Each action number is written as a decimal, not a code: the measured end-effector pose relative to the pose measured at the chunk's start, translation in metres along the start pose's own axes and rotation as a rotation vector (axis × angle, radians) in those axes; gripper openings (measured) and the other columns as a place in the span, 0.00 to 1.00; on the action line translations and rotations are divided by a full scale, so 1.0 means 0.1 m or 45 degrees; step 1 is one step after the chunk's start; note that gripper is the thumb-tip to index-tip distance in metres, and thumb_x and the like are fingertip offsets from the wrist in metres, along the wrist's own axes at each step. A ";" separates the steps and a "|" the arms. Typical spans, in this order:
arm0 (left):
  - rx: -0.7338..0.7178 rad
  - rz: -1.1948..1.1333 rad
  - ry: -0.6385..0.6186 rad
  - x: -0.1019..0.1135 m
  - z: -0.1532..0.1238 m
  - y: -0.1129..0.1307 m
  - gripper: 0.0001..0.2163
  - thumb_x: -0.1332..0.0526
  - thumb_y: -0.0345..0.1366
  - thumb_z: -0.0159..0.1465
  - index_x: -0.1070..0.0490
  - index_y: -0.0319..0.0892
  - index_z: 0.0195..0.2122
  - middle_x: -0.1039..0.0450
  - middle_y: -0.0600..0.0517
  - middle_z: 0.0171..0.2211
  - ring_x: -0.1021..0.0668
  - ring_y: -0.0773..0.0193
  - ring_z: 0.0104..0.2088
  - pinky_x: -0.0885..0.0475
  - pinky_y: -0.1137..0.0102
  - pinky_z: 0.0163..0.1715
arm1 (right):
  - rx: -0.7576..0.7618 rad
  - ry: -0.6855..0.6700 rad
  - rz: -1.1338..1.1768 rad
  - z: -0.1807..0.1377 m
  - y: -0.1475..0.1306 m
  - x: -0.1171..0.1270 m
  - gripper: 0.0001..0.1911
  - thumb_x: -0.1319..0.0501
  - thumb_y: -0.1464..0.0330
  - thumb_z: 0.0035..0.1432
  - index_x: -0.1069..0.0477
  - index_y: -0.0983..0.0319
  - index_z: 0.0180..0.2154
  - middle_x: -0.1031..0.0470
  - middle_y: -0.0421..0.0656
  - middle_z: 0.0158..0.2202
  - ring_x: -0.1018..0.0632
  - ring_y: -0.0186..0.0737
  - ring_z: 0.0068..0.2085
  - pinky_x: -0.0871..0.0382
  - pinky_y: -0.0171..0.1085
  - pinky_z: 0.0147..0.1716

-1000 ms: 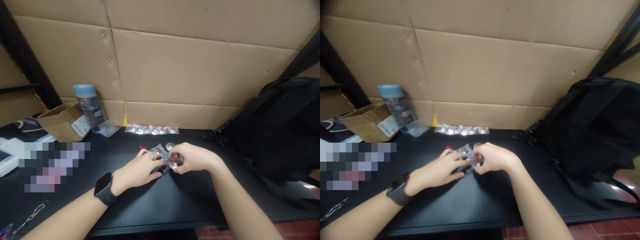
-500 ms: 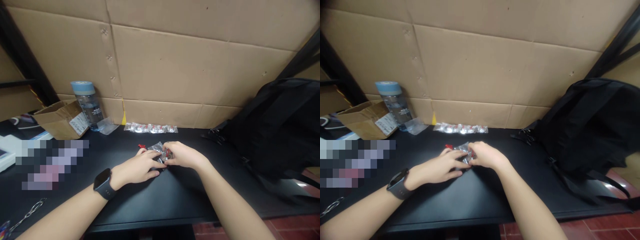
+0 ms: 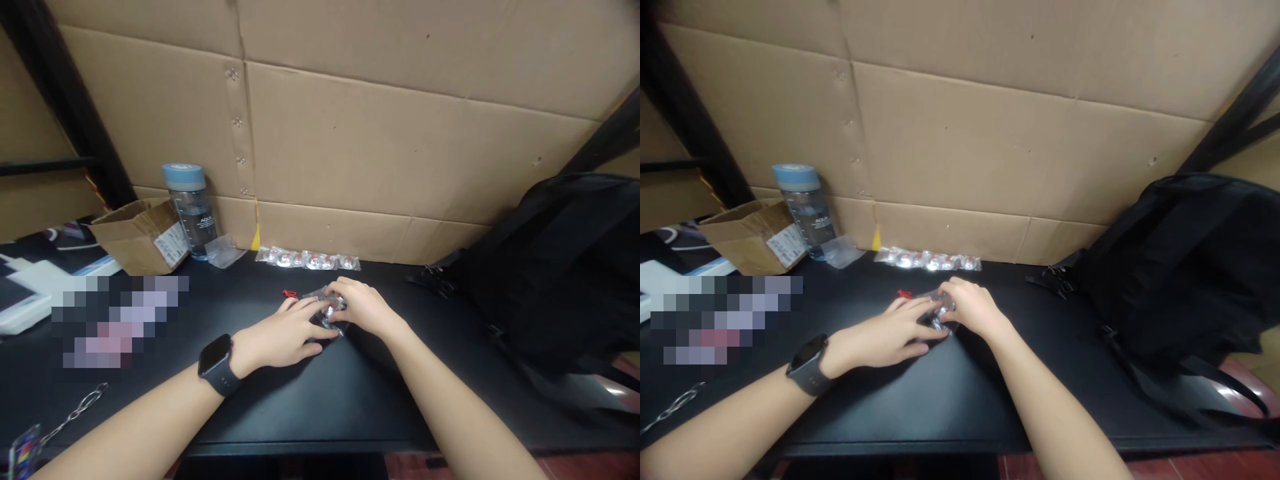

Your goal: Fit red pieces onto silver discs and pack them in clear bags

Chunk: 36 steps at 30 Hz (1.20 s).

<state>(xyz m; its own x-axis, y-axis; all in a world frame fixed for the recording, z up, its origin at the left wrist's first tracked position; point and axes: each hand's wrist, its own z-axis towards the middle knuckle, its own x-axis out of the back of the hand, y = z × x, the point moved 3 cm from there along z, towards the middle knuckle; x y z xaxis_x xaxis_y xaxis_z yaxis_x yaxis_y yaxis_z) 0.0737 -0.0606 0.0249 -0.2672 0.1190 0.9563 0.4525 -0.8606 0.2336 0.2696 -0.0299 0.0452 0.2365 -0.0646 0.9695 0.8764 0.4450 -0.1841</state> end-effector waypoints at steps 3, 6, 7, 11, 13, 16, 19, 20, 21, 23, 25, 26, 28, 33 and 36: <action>0.045 0.007 -0.051 0.01 -0.01 0.00 0.20 0.39 0.37 0.69 0.29 0.65 0.61 0.47 0.52 0.72 0.46 0.40 0.72 0.45 0.39 0.64 | 0.007 0.026 -0.036 0.03 0.02 -0.02 0.24 0.24 0.60 0.50 0.27 0.51 0.48 0.25 0.38 0.46 0.22 0.40 0.42 0.40 0.33 0.30; 0.075 -0.012 -0.075 0.02 -0.03 -0.02 0.21 0.37 0.37 0.68 0.29 0.66 0.60 0.48 0.52 0.73 0.46 0.38 0.72 0.46 0.37 0.63 | 0.006 0.122 -0.079 0.05 0.02 -0.05 0.21 0.27 0.65 0.55 0.28 0.52 0.50 0.25 0.40 0.48 0.23 0.43 0.47 0.35 0.35 0.35; 0.072 -0.027 -0.068 0.04 -0.03 -0.03 0.21 0.37 0.36 0.67 0.28 0.65 0.60 0.47 0.52 0.73 0.46 0.38 0.71 0.46 0.38 0.63 | 0.002 0.157 -0.081 0.05 0.02 -0.06 0.20 0.29 0.66 0.56 0.28 0.53 0.50 0.26 0.42 0.49 0.23 0.44 0.48 0.33 0.36 0.37; -0.016 -0.134 0.017 0.15 -0.02 -0.06 0.08 0.37 0.39 0.68 0.20 0.57 0.46 0.30 0.51 0.62 0.36 0.46 0.68 0.45 0.49 0.64 | 0.136 0.107 0.150 0.06 0.02 -0.03 0.23 0.28 0.65 0.54 0.28 0.55 0.52 0.27 0.44 0.49 0.24 0.44 0.47 0.30 0.38 0.42; -0.018 -0.198 0.055 0.20 0.01 -0.08 0.06 0.38 0.41 0.69 0.22 0.49 0.37 0.22 0.51 0.50 0.27 0.53 0.59 0.42 0.56 0.61 | 0.279 0.009 0.367 0.05 0.04 0.04 0.19 0.29 0.63 0.56 0.26 0.57 0.49 0.25 0.43 0.46 0.24 0.41 0.44 0.30 0.37 0.42; 0.102 -0.185 0.150 0.22 0.03 -0.16 0.04 0.42 0.32 0.68 0.29 0.45 0.37 0.23 0.54 0.38 0.23 0.61 0.43 0.37 0.61 0.54 | 0.374 -0.010 0.525 0.03 0.10 0.14 0.06 0.36 0.70 0.63 0.24 0.59 0.43 0.24 0.42 0.41 0.24 0.37 0.40 0.30 0.36 0.42; 0.153 -0.042 0.228 0.16 0.03 -0.20 0.12 0.43 0.26 0.62 0.31 0.46 0.45 0.26 0.51 0.42 0.25 0.58 0.45 0.38 0.62 0.50 | 0.397 -0.052 0.484 0.03 0.11 0.10 0.15 0.33 0.79 0.53 0.23 0.59 0.42 0.25 0.41 0.42 0.25 0.38 0.41 0.31 0.35 0.43; 0.152 0.001 0.235 0.13 0.04 -0.21 0.14 0.42 0.26 0.62 0.31 0.47 0.48 0.26 0.50 0.45 0.26 0.56 0.47 0.38 0.62 0.50 | 0.399 -0.085 0.467 0.03 0.11 0.07 0.18 0.32 0.79 0.50 0.22 0.59 0.42 0.26 0.41 0.43 0.25 0.38 0.42 0.30 0.35 0.43; 0.156 0.033 0.239 0.11 0.04 -0.22 0.14 0.40 0.29 0.62 0.31 0.47 0.49 0.27 0.50 0.46 0.27 0.55 0.48 0.38 0.61 0.49 | 0.392 -0.110 0.458 0.03 0.10 0.04 0.18 0.30 0.79 0.49 0.22 0.58 0.42 0.26 0.41 0.43 0.25 0.38 0.41 0.30 0.35 0.43; 0.180 0.066 0.253 0.08 0.06 -0.23 0.10 0.38 0.34 0.64 0.29 0.48 0.47 0.27 0.50 0.46 0.27 0.54 0.48 0.39 0.61 0.48 | 0.363 -0.116 0.450 0.04 0.10 0.00 0.13 0.30 0.75 0.52 0.21 0.58 0.40 0.26 0.41 0.41 0.24 0.38 0.40 0.30 0.35 0.43; 0.219 0.072 0.282 0.08 0.08 -0.25 0.04 0.39 0.38 0.67 0.27 0.48 0.42 0.26 0.51 0.44 0.27 0.55 0.48 0.40 0.60 0.47 | 0.338 -0.094 0.448 0.05 0.11 -0.01 0.06 0.32 0.73 0.56 0.20 0.59 0.37 0.26 0.41 0.40 0.23 0.37 0.40 0.30 0.36 0.44; 0.244 0.064 0.299 0.08 0.09 -0.27 0.04 0.40 0.38 0.68 0.26 0.47 0.39 0.26 0.52 0.43 0.27 0.55 0.48 0.41 0.60 0.47 | 0.332 -0.084 0.449 0.05 0.12 0.00 0.05 0.33 0.73 0.57 0.20 0.59 0.36 0.25 0.41 0.40 0.23 0.37 0.40 0.30 0.36 0.44; 0.313 0.036 0.330 0.09 0.10 -0.30 0.09 0.41 0.40 0.69 0.26 0.46 0.33 0.25 0.52 0.42 0.27 0.55 0.47 0.42 0.59 0.47 | 0.318 -0.058 0.448 0.06 0.15 0.02 0.04 0.33 0.73 0.57 0.20 0.60 0.33 0.24 0.42 0.41 0.23 0.37 0.40 0.30 0.35 0.43; 0.518 0.061 0.438 0.11 0.10 -0.36 0.10 0.39 0.44 0.68 0.30 0.44 0.32 0.25 0.52 0.35 0.26 0.55 0.42 0.42 0.60 0.43 | 0.101 0.139 0.353 0.08 0.24 -0.03 0.08 0.31 0.64 0.57 0.22 0.61 0.38 0.24 0.44 0.40 0.23 0.41 0.40 0.30 0.38 0.42; 0.505 0.094 0.504 0.11 0.11 -0.32 0.05 0.36 0.38 0.65 0.31 0.45 0.38 0.25 0.52 0.39 0.27 0.55 0.44 0.41 0.61 0.43 | 0.121 0.217 0.335 0.09 0.23 -0.04 0.19 0.30 0.70 0.55 0.24 0.58 0.49 0.26 0.45 0.47 0.24 0.44 0.47 0.31 0.40 0.48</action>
<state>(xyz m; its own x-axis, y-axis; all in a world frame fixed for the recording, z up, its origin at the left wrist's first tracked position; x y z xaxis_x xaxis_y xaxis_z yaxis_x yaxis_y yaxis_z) 0.0656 -0.0266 0.0303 -0.4866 -0.1950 0.8516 0.7469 -0.5985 0.2897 0.2852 -0.0110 0.0387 0.5233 -0.0813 0.8483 0.7347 0.5473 -0.4008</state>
